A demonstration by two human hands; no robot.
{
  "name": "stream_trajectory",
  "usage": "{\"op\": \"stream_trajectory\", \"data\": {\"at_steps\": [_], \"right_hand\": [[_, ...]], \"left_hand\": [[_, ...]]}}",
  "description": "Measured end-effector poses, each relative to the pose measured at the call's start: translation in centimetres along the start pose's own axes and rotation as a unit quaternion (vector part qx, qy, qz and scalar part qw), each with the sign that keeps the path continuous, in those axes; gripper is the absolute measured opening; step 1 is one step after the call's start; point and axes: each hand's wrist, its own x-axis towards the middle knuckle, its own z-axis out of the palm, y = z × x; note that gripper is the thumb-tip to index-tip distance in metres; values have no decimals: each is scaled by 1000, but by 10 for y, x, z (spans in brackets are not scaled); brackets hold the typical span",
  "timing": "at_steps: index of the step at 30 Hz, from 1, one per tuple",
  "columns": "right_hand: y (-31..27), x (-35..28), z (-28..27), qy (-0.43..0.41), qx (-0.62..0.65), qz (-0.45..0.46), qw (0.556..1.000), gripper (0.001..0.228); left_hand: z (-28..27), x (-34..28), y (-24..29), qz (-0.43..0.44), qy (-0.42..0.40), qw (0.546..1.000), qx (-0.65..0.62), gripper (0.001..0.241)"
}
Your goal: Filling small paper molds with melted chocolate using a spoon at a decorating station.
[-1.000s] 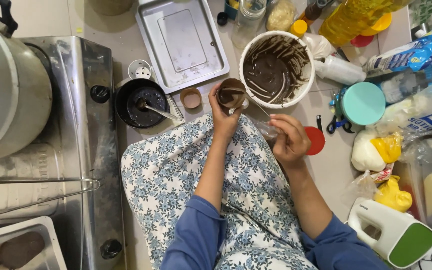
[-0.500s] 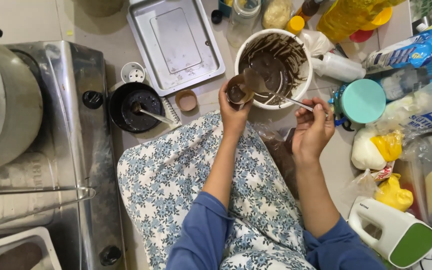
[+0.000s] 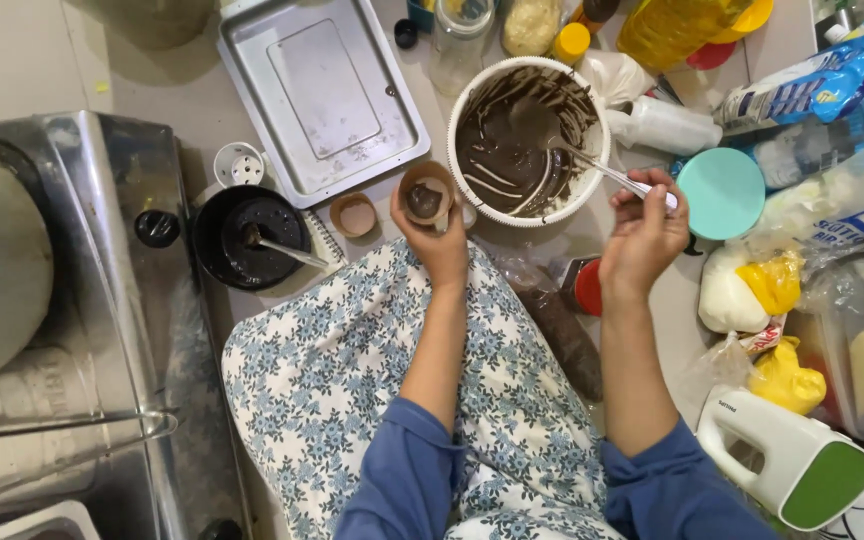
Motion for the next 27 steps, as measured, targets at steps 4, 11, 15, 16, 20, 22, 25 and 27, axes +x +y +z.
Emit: {"op": "stream_trajectory", "data": {"at_steps": [4,11,15,16,20,22,25,27], "right_hand": [[34,18,-13,-126,-257,-204,936,14],[72,33,-14,-200,-408,-264,851,15],[76,21,5,-234,-389,-226,862,15],[80,18,6,-235,-389,-227,862,15],[81,-1,19,-253,-377,-231,860,11],[78,-8,21,-258,-367,-215,867,11],[76,-10,13,-221,-369,-158,889,11],[63,-12,12,-123,-344,-41,930,8]], "left_hand": [[1,-3,-2,-50,-27,998,-18,70],[2,-2,-7,-61,-32,997,-35,69],[2,-1,-6,-45,-24,998,-40,69],[2,-2,-6,-45,-24,998,-41,69],[1,0,-3,-40,-24,998,-49,68],[1,0,-5,-38,-26,998,-44,68],[0,-1,-6,-43,-25,998,-42,69],[0,-2,3,-49,-40,997,-47,68]]}}
